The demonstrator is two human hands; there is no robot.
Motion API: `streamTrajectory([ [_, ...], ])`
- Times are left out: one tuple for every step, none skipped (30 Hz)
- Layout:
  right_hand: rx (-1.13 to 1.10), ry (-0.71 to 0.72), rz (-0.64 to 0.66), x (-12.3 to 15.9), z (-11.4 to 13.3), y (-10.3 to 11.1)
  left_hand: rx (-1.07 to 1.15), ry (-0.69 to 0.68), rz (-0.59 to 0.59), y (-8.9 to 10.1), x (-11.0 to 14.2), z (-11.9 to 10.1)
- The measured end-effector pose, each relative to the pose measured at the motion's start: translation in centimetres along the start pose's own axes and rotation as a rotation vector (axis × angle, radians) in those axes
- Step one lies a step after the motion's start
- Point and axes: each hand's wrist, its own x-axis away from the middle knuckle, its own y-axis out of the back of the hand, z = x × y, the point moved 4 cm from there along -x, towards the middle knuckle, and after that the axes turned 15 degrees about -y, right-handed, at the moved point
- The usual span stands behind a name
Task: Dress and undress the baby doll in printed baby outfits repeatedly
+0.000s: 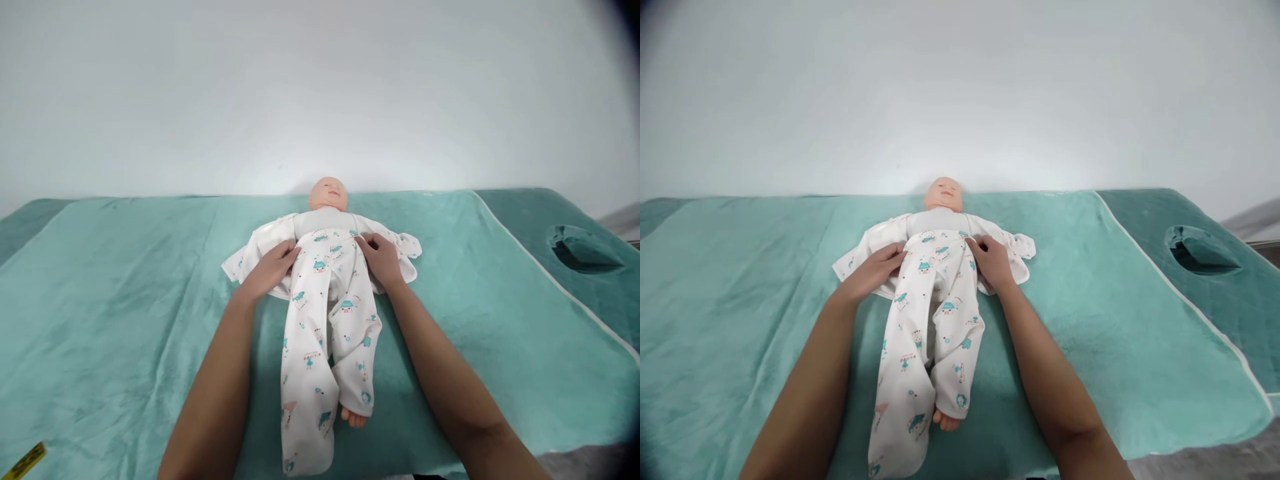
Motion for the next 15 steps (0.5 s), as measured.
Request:
streamTrajectory([
  [0.030, 0.001, 0.067, 0.0, 0.1, 0.1, 0.066, 0.015, 0.056, 0.0, 0.3, 0.0],
  [0.048, -0.010, 0.150, 0.0, 0.1, 0.2, 0.123, 0.026, 0.107, 0.1, 0.7, 0.1],
  [0.049, -0.034, 0.244, 0.1, 0.0, 0.2, 0.169, 0.033, 0.146, 0.0, 1.0, 0.1],
  [0.031, -0.070, 0.342, 0.1, -0.2, 0.2, 0.203, 0.032, 0.172, 0.0, 1.3, 0.2],
  [-0.005, -0.111, 0.433, 0.1, -0.3, 0.3, 0.231, 0.030, 0.185, 0.0, 1.5, 0.3],
  [-0.054, -0.148, 0.507, 0.2, -0.4, 0.4, 0.255, 0.029, 0.189, 0.1, 1.7, 0.5],
  [-0.110, -0.177, 0.569, 0.3, -0.5, 0.5, 0.280, 0.028, 0.189, 0.1, 1.9, 0.7],
  [-0.172, -0.197, 0.624, 0.4, -0.5, 0.7, 0.308, 0.024, 0.185, 0.1, 2.1, 0.9],
  [-0.234, -0.214, 0.676, 0.6, -0.5, 0.9, 0.339, 0.019, 0.184, 0.1, 2.2, 1.1],
  [-0.291, -0.229, 0.721, 0.8, -0.4, 1.1, 0.367, 0.013, 0.183, 0.1, 2.2, 1.3],
  [-0.341, -0.242, 0.758, 1.0, -0.3, 1.3, 0.391, 0.007, 0.178, 0.1, 2.2, 1.5],
  [-0.385, -0.257, 0.780, 1.1, -0.2, 1.4, 0.411, 0.003, 0.164, 0.1, 2.2, 1.8],
  [-0.420, -0.269, 0.784, 1.2, -0.1, 1.4, 0.427, 0.004, 0.144, 0.1, 2.1, 2.0],
  [-0.446, -0.276, 0.770, 1.2, 0.0, 1.4, 0.443, 0.010, 0.120, 0.0, 2.0, 2.3],
  [-0.467, -0.279, 0.747, 1.1, 0.0, 1.4, 0.460, 0.019, 0.092, 0.0, 1.9, 2.5],
])
